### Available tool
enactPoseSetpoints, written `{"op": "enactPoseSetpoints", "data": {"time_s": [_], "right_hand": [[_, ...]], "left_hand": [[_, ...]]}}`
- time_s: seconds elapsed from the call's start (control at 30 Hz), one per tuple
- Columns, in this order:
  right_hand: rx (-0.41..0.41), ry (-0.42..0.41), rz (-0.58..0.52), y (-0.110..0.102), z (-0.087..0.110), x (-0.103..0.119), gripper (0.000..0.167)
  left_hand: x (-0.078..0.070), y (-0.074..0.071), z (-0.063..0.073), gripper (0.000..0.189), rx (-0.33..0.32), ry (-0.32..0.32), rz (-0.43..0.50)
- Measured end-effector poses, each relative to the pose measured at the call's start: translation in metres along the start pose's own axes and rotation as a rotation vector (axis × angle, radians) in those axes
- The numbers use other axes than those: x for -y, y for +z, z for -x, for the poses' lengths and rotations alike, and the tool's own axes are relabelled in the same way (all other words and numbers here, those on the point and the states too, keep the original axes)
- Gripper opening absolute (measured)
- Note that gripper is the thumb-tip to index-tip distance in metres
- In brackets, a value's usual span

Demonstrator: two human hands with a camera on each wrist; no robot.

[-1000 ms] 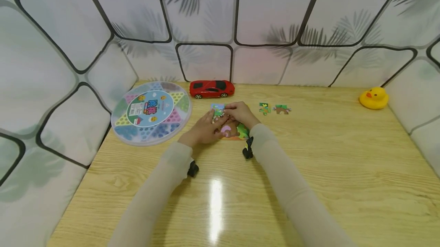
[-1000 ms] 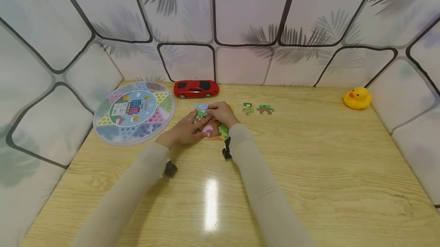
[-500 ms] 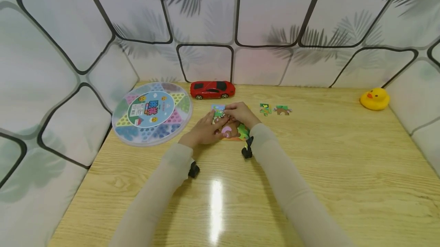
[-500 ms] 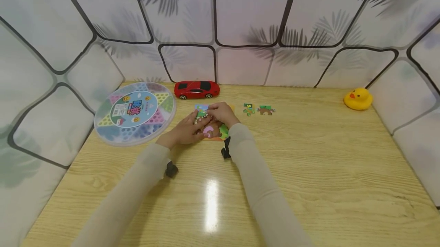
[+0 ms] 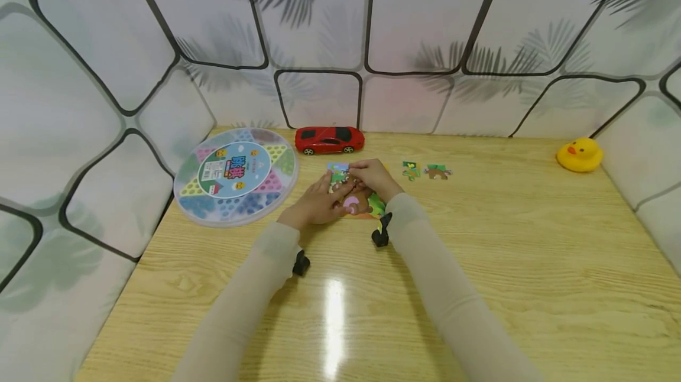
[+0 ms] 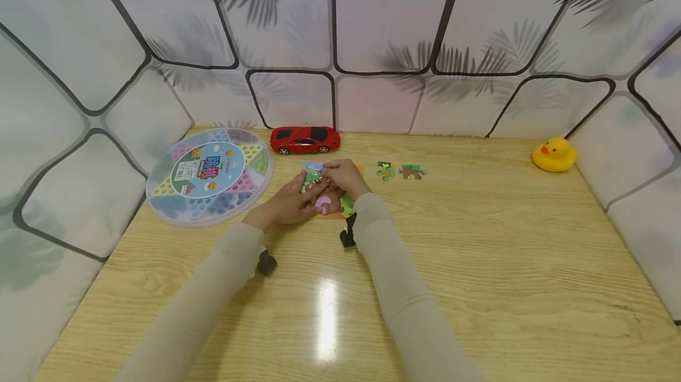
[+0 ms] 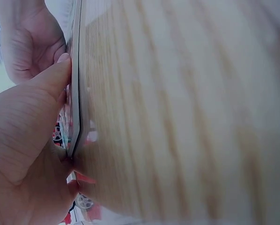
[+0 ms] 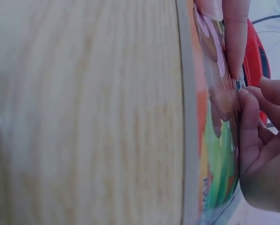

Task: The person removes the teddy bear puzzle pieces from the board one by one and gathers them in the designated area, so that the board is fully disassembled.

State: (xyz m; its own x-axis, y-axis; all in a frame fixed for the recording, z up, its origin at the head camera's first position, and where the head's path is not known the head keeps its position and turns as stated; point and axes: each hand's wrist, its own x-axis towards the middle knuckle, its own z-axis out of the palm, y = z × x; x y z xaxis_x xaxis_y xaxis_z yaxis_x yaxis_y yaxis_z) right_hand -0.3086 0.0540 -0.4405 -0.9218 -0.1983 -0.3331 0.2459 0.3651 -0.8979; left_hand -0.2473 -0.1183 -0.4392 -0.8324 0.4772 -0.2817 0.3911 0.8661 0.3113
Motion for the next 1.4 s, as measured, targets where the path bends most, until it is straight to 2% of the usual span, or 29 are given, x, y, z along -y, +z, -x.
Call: {"op": "enactPoseSetpoints", "data": {"time_s": [0.2, 0.33, 0.4, 0.57, 0.73, 1.1, 1.4], "right_hand": [[-0.086, -0.047, -0.051, 0.003, 0.001, -0.001, 0.026], [-0.128, -0.069, -0.017, 0.006, 0.001, -0.001, 0.024], [-0.146, -0.063, 0.036, 0.008, 0.000, -0.001, 0.024], [-0.150, -0.033, 0.110, 0.012, 0.001, 0.000, 0.030], [-0.138, -0.027, 0.117, 0.013, -0.001, 0.000, 0.036], [-0.228, -0.038, 0.129, 0.016, 0.001, -0.001, 0.021], [-0.253, -0.018, 0.069, 0.017, 0.000, -0.002, 0.020]], "left_hand": [[0.001, 0.001, 0.000, 0.066, -0.007, 0.007, 0.007], [0.002, 0.001, -0.001, 0.066, -0.019, 0.020, -0.006], [0.002, 0.001, -0.001, 0.066, -0.022, 0.027, -0.017], [0.002, 0.001, -0.001, 0.066, -0.026, 0.041, -0.034], [0.003, 0.001, -0.001, 0.065, -0.023, 0.035, -0.053], [0.001, 0.001, 0.000, 0.065, -0.037, 0.041, -0.051], [0.000, 0.000, 0.001, 0.066, -0.025, 0.039, -0.078]]}}
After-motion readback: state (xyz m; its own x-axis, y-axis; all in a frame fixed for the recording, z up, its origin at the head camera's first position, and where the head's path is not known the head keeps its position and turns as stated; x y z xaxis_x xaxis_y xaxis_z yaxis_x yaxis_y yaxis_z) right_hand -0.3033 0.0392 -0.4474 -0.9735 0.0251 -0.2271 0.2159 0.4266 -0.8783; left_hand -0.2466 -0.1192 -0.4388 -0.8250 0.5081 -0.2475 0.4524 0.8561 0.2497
